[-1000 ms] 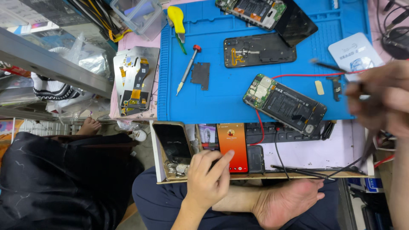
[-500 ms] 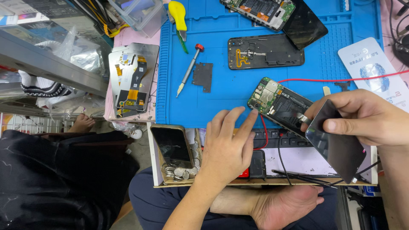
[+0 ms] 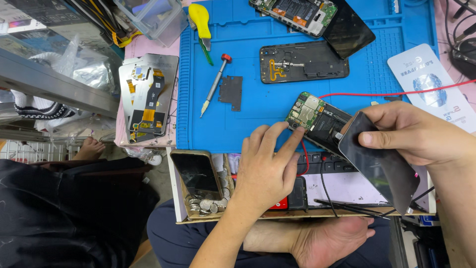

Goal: The person is repairing a mobile phone by connecting a screen panel to the motherboard and using tweezers to adjust internal components on a workbench.

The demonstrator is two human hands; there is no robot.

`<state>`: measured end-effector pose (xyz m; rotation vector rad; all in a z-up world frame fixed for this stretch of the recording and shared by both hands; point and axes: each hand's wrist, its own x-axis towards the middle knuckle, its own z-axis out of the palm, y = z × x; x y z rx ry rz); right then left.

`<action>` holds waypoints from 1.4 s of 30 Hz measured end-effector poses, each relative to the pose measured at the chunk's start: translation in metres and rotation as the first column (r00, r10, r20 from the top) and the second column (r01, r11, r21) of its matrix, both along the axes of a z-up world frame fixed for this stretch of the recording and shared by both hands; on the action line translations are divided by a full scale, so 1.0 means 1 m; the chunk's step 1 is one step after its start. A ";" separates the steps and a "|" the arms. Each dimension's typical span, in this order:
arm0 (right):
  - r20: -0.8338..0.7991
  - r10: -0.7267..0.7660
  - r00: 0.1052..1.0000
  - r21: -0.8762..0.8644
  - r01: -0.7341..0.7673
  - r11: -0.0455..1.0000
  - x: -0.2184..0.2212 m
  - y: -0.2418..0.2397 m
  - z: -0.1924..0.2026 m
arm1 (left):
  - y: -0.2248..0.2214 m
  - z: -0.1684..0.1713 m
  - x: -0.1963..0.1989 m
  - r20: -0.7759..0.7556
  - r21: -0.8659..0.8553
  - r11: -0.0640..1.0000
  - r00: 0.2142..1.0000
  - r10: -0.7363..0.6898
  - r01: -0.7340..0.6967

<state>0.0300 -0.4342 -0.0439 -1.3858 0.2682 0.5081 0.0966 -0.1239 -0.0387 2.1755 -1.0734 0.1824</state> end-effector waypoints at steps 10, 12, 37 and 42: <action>0.001 -0.014 1.000 0.029 0.014 0.999 -0.003 -0.004 -0.001 | -0.002 -0.003 0.002 0.011 -0.007 1.000 1.000 -0.004 0.004; -0.005 -0.009 1.000 0.027 0.009 1.000 -0.002 -0.004 0.000 | -0.003 -0.003 0.002 0.009 -0.009 1.000 1.000 0.001 -0.001; -0.070 0.020 0.997 -0.018 -0.021 1.000 0.008 0.008 0.014 | -0.006 -0.002 0.002 0.045 -0.056 0.998 0.999 0.004 -0.002; -0.101 0.022 0.995 -0.028 -0.024 0.999 0.008 0.007 0.014 | -0.006 -0.001 0.002 0.045 -0.048 0.999 0.999 -0.004 0.006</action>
